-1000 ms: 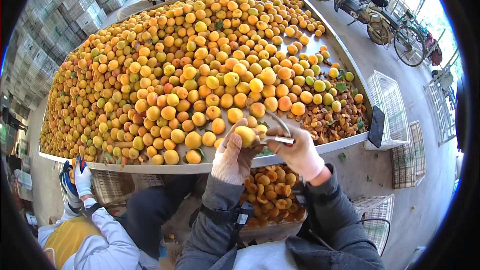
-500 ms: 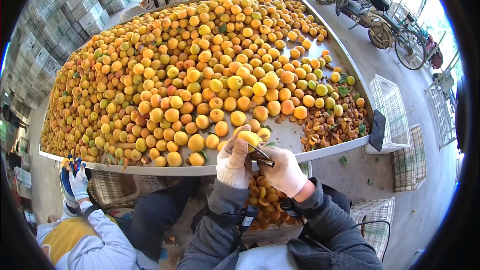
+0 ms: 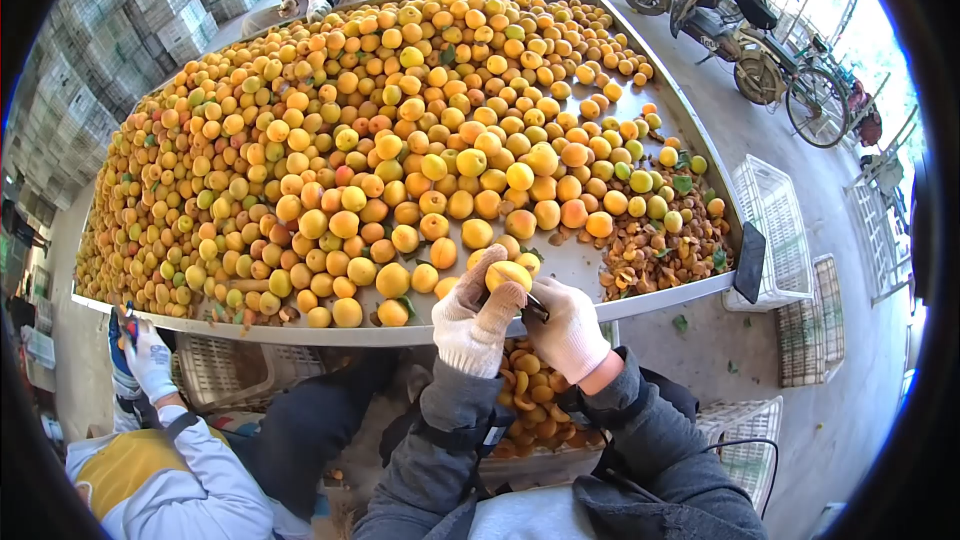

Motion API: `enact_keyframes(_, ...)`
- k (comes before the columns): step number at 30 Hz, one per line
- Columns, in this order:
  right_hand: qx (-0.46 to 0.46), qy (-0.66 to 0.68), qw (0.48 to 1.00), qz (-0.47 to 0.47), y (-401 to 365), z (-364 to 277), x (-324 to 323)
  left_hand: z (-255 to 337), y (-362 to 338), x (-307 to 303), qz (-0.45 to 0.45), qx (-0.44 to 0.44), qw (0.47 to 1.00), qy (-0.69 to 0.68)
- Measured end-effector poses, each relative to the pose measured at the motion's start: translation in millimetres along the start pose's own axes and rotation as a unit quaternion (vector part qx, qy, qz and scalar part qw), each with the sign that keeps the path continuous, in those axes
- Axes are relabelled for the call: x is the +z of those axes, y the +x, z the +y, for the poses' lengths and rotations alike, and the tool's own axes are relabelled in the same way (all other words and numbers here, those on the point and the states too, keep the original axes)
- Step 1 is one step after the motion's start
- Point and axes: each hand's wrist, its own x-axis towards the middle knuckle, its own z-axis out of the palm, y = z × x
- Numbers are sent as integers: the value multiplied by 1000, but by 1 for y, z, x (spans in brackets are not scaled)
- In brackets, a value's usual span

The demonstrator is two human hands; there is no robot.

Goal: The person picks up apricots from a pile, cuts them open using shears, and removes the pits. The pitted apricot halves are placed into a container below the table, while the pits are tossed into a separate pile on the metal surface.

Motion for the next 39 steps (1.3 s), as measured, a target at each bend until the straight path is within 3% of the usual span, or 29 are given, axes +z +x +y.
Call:
enact_keyframes(3,12,43,999,-25,2,1,1,0,-2,3,5,27,999,42)
enact_keyframes(5,53,203,974,-85,1,0,1,-4,2,-7,-5,103,958,267)
enact_keyframes(9,86,290,935,-188,1,15,-1,1,7,-15,-48,98,953,282)
enact_keyframes(11,95,353,900,-236,4,10,-12,4,9,-15,-90,53,966,236)
enact_keyframes(15,86,371,899,-216,-1,11,-12,2,11,-13,-124,64,960,241)
enact_keyframes(17,70,230,966,-93,-6,12,-6,-3,10,-9,-105,57,978,169)
enact_keyframes(18,68,231,966,-92,-9,12,-6,-3,7,-5,-107,59,978,170)
enact_keyframes(21,-21,7,998,64,-10,0,-8,13,-1,9,-79,-18,993,82)
enact_keyframes(23,-31,-2,996,86,-10,-1,-7,8,7,2,-102,114,950,271)
enact_keyframes(24,-23,38,996,82,-8,8,2,19,8,1,-130,189,848,477)
enact_keyframes(25,7,169,984,53,-7,22,16,17,3,7,-93,144,880,444)
enact_keyframes(27,72,275,958,-36,-7,21,12,6,8,-1,-91,109,916,375)
enact_keyframes(28,75,305,949,-37,-5,19,12,4,9,-3,-99,118,929,335)
enact_keyframes(33,12,178,984,11,0,9,12,4,6,-2,-57,106,959,257)
enact_keyframes(35,-14,139,988,67,0,10,17,17,6,0,-85,189,890,406)
enact_keyframes(36,-15,138,988,67,0,10,15,19,6,-1,-85,190,890,405)
enact_keyframes(38,104,376,911,-134,-2,13,11,21,6,-4,-82,140,896,415)
enact_keyframes(39,105,376,911,-134,-1,10,3,19,7,-7,-82,140,896,414)
